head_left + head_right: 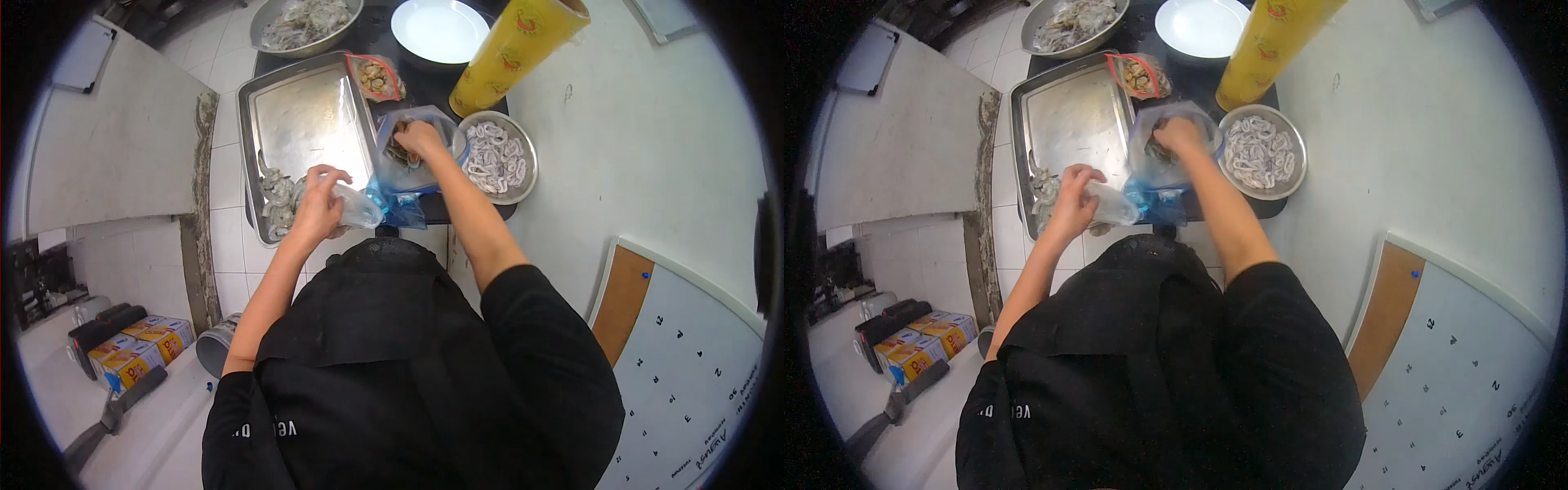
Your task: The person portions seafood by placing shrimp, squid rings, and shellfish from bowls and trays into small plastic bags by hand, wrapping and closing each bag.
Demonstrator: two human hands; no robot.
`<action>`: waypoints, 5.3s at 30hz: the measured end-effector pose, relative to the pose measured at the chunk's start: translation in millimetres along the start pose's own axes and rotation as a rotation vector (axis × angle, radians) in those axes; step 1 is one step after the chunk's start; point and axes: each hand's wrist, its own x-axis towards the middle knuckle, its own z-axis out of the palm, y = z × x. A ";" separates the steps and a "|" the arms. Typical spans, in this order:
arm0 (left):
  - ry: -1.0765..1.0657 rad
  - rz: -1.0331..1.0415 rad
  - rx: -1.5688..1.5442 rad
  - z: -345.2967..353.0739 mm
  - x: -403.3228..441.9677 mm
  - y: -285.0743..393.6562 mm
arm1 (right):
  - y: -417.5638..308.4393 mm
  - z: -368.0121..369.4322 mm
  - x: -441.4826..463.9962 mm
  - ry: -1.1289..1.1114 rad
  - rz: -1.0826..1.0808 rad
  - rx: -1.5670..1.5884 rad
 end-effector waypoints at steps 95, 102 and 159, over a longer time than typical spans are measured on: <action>0.348 -0.303 0.029 23.4 -49.4 -58.1 | -48.3 -43.2 181.1 -0.952 0.158 1.234; 0.349 -0.308 0.088 29.8 -55.1 -66.4 | -53.2 -15.4 190.6 -0.188 -0.421 -0.072; 0.310 -0.201 -0.088 22.2 -73.3 -111.2 | -135.5 26.6 -112.8 -1.038 0.121 1.089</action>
